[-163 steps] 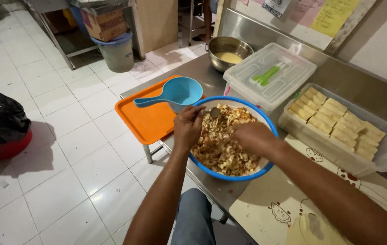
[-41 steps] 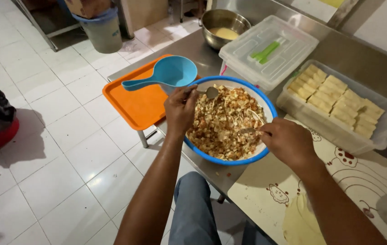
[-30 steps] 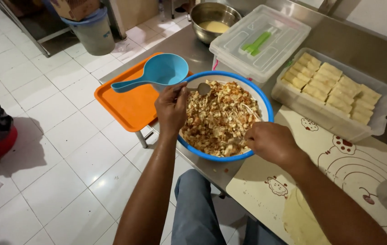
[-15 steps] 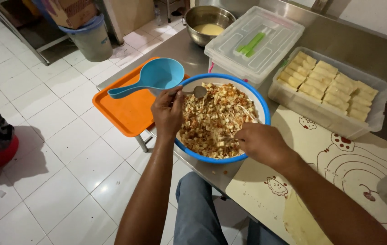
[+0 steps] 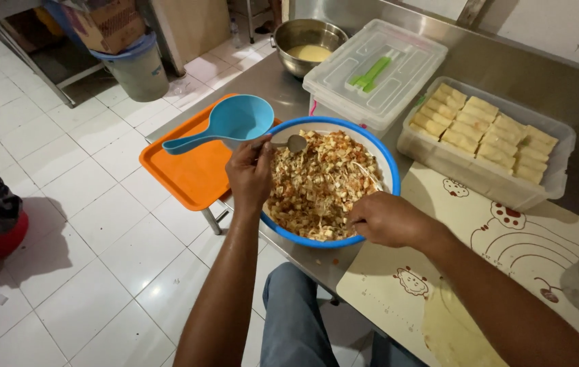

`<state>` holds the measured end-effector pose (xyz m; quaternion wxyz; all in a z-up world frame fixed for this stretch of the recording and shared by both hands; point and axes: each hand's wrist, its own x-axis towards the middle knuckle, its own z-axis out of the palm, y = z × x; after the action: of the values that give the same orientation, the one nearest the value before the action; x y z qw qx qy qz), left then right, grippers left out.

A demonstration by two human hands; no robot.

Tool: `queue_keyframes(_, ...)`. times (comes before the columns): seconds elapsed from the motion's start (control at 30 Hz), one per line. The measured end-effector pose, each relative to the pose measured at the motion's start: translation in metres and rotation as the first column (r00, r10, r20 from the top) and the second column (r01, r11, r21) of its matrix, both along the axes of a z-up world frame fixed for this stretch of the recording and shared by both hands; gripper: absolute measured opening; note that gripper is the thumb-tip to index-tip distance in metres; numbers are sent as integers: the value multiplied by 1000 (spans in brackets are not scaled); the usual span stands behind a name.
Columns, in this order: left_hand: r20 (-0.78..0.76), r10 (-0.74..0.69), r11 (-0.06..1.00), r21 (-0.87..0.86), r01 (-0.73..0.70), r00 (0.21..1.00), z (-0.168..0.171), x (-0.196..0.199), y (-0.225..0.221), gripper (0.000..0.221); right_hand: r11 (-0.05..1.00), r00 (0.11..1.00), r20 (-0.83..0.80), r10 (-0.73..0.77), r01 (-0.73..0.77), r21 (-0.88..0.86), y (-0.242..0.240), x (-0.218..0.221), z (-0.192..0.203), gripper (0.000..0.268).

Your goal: Assembling spring rolls by placing filling on wrappers and rolling them into shape on a preparation mat.

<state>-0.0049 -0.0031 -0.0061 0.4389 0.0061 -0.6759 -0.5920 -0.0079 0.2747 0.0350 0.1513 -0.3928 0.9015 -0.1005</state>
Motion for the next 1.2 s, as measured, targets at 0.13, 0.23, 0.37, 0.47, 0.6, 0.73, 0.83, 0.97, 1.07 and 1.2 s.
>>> queue_keyframes(0.13,-7,-8,1000,14,8,1000,-2,-2,0,16,997,997,71,9,-3,-80,5,1,31,15)
queue_keyframes(0.23,-22,-13,1000,26,13,1000,-4,-3,-1,16,980,983,178,-49,82,-183,9,1,51,17)
queue_keyframes(0.37,-35,-22,999,29,23,999,-4,-3,0,16,945,950,276,-149,219,-242,16,-1,64,21)
queue_keyframes(0.47,-43,-30,999,38,32,999,-5,-4,1,17,925,941,272,-202,275,-263,20,-5,63,22)
queue_keyframes(0.6,-27,-25,999,29,26,999,-2,-3,1,16,885,930,301,-213,314,-343,21,-5,60,20)
queue_keyframes(0.73,-19,-34,999,16,35,999,-1,0,0,17,829,908,358,-217,365,-424,26,4,71,20)
queue_keyframes(0.83,-18,-29,1000,2,29,999,0,1,1,16,776,892,403,-206,400,-487,39,3,74,21)
queue_keyframes(0.97,-23,-37,999,32,37,999,-3,-1,-1,15,689,881,449,-145,416,-593,64,6,85,17)
queue_keyframes(1.07,60,14,999,-48,-11,998,2,5,-2,16,677,835,530,-150,477,-560,104,11,96,21)
queue_keyframes(1.2,140,70,989,-139,-51,988,-22,-10,-14,16,648,796,588,-147,526,-550,191,33,88,25)
